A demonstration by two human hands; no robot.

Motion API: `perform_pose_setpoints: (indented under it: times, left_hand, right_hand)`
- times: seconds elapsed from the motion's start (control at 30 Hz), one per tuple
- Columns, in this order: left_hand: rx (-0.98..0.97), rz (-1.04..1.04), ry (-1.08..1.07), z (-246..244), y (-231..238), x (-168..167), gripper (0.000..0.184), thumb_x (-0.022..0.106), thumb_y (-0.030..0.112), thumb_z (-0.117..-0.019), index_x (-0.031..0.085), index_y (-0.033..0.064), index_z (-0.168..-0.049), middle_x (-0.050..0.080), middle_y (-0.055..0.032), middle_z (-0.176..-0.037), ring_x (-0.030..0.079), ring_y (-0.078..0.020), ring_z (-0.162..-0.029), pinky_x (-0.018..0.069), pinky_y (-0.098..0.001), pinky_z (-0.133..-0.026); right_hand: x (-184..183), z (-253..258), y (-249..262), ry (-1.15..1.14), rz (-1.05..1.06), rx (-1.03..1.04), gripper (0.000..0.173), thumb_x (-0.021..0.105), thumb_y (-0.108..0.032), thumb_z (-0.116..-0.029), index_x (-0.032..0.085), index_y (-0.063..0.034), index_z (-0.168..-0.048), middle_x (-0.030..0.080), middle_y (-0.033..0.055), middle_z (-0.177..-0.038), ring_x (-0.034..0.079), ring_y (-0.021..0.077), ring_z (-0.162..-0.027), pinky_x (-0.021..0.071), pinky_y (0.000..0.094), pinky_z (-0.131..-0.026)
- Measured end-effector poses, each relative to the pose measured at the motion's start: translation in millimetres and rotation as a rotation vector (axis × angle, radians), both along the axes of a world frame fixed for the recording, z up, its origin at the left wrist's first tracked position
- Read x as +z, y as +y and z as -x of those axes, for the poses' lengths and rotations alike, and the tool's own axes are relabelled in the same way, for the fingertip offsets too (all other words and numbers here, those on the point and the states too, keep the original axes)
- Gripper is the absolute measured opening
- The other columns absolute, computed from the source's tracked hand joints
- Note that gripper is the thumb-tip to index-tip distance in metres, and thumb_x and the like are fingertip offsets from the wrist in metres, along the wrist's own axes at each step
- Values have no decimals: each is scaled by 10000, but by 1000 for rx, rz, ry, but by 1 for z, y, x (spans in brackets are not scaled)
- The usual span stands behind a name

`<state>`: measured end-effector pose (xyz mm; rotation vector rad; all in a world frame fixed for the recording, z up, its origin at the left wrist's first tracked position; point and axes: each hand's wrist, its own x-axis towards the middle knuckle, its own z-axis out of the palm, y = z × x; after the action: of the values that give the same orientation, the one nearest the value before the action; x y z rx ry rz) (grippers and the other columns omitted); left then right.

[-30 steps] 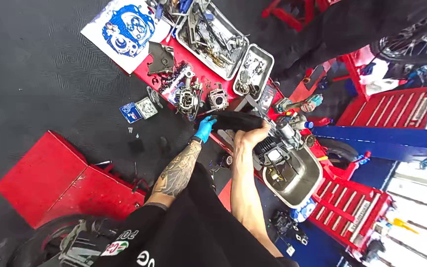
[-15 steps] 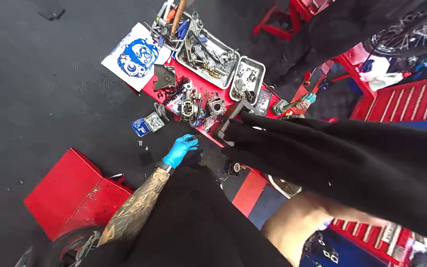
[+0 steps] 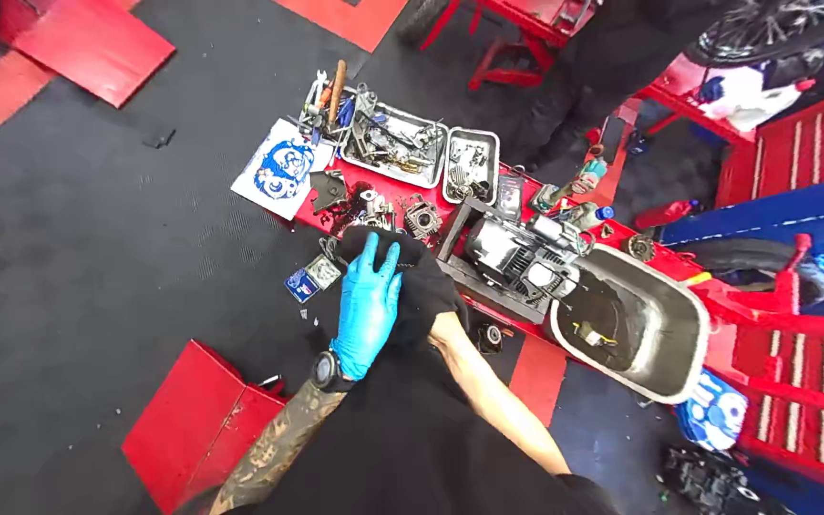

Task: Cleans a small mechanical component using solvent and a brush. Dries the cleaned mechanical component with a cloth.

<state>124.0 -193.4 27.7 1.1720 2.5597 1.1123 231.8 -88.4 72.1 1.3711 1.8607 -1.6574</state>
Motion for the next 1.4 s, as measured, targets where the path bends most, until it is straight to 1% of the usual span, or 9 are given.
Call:
perform_pose_setpoints:
  times: [0.1, 0.2, 0.37, 0.5, 0.63, 0.87, 1.03, 1.27, 1.4]
  left_hand:
    - [-121, -42, -77, 5, -17, 16, 515, 416, 284, -1081, 470, 69, -1546, 287, -247, -1653, 258, -379, -1550, 246, -513, -1266]
    - [-119, -432, -560, 4, -28, 8, 527, 343, 184, -1116, 296, -74, -1574, 317, -221, -1645, 362, -243, -1515, 339, -382, -1249]
    - [-92, -402, -971, -7, -22, -51, 325, 427, 19, -1028, 598, -48, -1296, 692, -103, -1205, 649, -86, -1127, 537, -306, -1021]
    - [-271, -651, -1066, 7, -30, -56, 196, 559, 86, -996, 680, 55, -1147, 748, -11, -1030, 701, -80, -974, 594, -319, -906]
    - [-69, -699, -944, 20, -41, -9, 221, 473, 145, -1052, 651, 64, -1154, 735, 71, -1036, 673, 17, -1005, 554, -216, -959]
    - [-11, -940, -778, 14, 0, 36, 212, 579, -4, -981, 629, -56, -1180, 725, -89, -1052, 704, -139, -1000, 592, -348, -936]
    - [81, -964, -641, 14, 9, 42, 159, 575, -69, -961, 656, -50, -1097, 720, -71, -1001, 701, -124, -955, 597, -319, -912]
    - [117, -749, -98, 23, 2, 44, 173, 539, -19, -967, 676, -109, -1022, 726, -118, -938, 704, -89, -924, 582, -257, -896]
    - [-17, -531, 87, 17, -7, 48, 217, 533, 51, -980, 701, -87, -983, 731, -170, -907, 723, -161, -896, 590, -289, -854]
  right_hand:
    - [-23, 1, -11, 177, -318, 67, 278, 678, -53, -920, 675, 110, -1145, 701, 223, -1087, 654, 255, -1034, 507, 434, -940]
    - [-1, 7, -16, 250, -429, 175, 344, 671, -92, -950, 657, 130, -1213, 681, 297, -1192, 642, 375, -1160, 467, 520, -1030]
    - [15, 36, -19, 305, -446, 75, 341, 668, -124, -951, 670, 89, -1217, 683, 255, -1201, 637, 322, -1161, 480, 494, -1016]
    - [12, 48, -9, 826, 130, -482, 182, 524, 56, -961, 626, -84, -1015, 687, -21, -858, 664, 38, -816, 581, 235, -728]
    - [1, 40, 7, 1057, 289, -480, 255, 553, 68, -905, 648, -161, -967, 728, -55, -836, 697, 41, -788, 599, 246, -722]
    - [28, 33, -13, 441, -758, 154, 288, 711, -91, -869, 714, 119, -1066, 726, 266, -1050, 688, 358, -1047, 506, 499, -937]
    - [9, 35, 12, 460, -565, 467, 347, 611, -147, -1000, 649, 69, -1270, 679, 231, -1247, 646, 277, -1189, 478, 439, -1053]
    - [42, -2, 1, 509, -334, 347, 198, 669, -83, -871, 703, 70, -991, 701, 100, -931, 620, 38, -883, 489, 222, -819]
    - [53, 11, -3, 359, -609, 320, 269, 644, -132, -948, 706, 90, -1086, 717, 259, -1060, 688, 354, -1047, 519, 522, -909]
